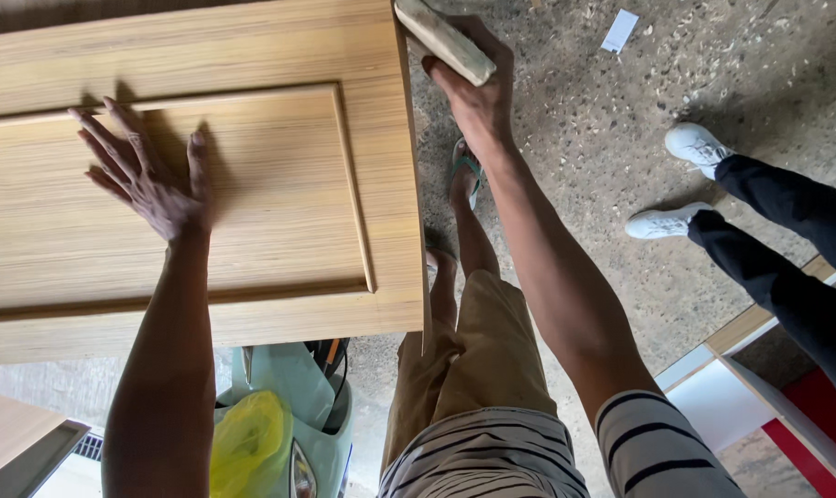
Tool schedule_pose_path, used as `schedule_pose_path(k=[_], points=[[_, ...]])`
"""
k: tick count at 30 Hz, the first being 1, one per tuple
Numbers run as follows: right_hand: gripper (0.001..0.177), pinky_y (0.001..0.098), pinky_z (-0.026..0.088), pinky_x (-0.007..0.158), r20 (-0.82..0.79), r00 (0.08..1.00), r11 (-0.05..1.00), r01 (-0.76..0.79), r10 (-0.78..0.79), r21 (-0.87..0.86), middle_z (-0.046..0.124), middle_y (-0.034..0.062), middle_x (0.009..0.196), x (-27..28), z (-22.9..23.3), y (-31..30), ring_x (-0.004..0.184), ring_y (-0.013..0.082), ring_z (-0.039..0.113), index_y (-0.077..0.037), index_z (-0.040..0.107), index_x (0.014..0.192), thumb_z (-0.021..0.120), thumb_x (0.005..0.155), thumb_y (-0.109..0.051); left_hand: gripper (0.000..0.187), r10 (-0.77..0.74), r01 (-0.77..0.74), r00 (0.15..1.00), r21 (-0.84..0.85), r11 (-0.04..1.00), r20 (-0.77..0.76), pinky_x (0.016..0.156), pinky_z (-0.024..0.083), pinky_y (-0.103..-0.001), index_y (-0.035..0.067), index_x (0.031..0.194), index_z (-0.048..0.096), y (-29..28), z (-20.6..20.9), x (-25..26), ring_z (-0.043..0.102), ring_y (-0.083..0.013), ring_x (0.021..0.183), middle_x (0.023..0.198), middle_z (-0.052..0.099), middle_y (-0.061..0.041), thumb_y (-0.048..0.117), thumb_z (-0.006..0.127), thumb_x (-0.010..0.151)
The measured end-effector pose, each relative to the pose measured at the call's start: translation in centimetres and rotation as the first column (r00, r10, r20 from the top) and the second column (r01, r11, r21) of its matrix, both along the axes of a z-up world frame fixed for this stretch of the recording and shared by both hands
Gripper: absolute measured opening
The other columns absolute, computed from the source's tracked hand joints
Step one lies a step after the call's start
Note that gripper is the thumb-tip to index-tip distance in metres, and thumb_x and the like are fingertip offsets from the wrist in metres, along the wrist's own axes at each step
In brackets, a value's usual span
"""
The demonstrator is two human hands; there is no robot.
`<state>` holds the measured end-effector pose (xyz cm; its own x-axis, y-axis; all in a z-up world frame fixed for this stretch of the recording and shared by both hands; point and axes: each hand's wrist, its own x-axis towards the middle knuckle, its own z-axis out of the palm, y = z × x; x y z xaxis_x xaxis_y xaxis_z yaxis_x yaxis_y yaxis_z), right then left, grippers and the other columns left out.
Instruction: The person sands the surface and edges of a wooden panel using a handheld sanding block.
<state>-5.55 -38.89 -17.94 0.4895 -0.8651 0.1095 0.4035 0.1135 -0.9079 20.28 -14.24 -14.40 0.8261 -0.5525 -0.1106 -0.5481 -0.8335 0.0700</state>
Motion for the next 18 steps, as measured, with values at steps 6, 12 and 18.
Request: schedule_pose_path(k=[6, 12, 18], points=[[0.045, 0.0267, 0.057, 0.073, 0.114, 0.993, 0.998, -0.039, 0.033, 0.048, 0.061, 0.014, 0.112, -3.3, -1.4, 5.3, 0.096, 0.0224, 0.061, -0.002, 0.056, 0.115, 0.061, 0.077, 0.02, 0.089, 0.014, -0.014, 1.0, 0.015, 1.0, 0.02, 0.121, 0.004, -0.058, 0.021, 0.155, 0.004, 0.2, -1.0, -0.1, -0.001, -0.0276, 0.149, 0.156, -0.007, -0.007, 0.081, 0.028, 0.093], [0.039, 0.0298, 0.056, 0.093, 0.005, 1.0, 0.996, -0.021, 0.02, 0.088, 0.062, 0.0098, 0.115, -7.5, -1.5, 11.4, 0.107, 0.0205, 0.062, -0.008, 0.057, 0.116, 0.073, 0.08, -0.007, 0.089, 0.022, -0.022, 1.0, 0.008, 1.0, 0.004, 0.122, 0.002, -0.057, 0.021, 0.156, 0.002, 0.1, -1.4, -0.2, -0.002, -0.0283, 0.151, 0.157, -0.009, -0.005, 0.081, 0.023, 0.093], [0.042, 0.0241, 0.056, 0.075, -0.205, 0.972, 0.971, -0.067, 0.116, 0.231, 0.059, 0.0173, 0.11, -14.6, 4.3, 21.4, 0.091, 0.02, 0.062, 0.001, 0.052, 0.122, 0.065, 0.083, 0.003, 0.084, 0.025, -0.025, 1.0, 0.0, 1.0, 0.02, 0.122, 0.003, -0.056, 0.021, 0.156, 0.003, 0.3, -1.6, -0.4, -0.001, -0.0273, 0.151, 0.157, -0.008, -0.004, 0.077, 0.03, 0.1]])
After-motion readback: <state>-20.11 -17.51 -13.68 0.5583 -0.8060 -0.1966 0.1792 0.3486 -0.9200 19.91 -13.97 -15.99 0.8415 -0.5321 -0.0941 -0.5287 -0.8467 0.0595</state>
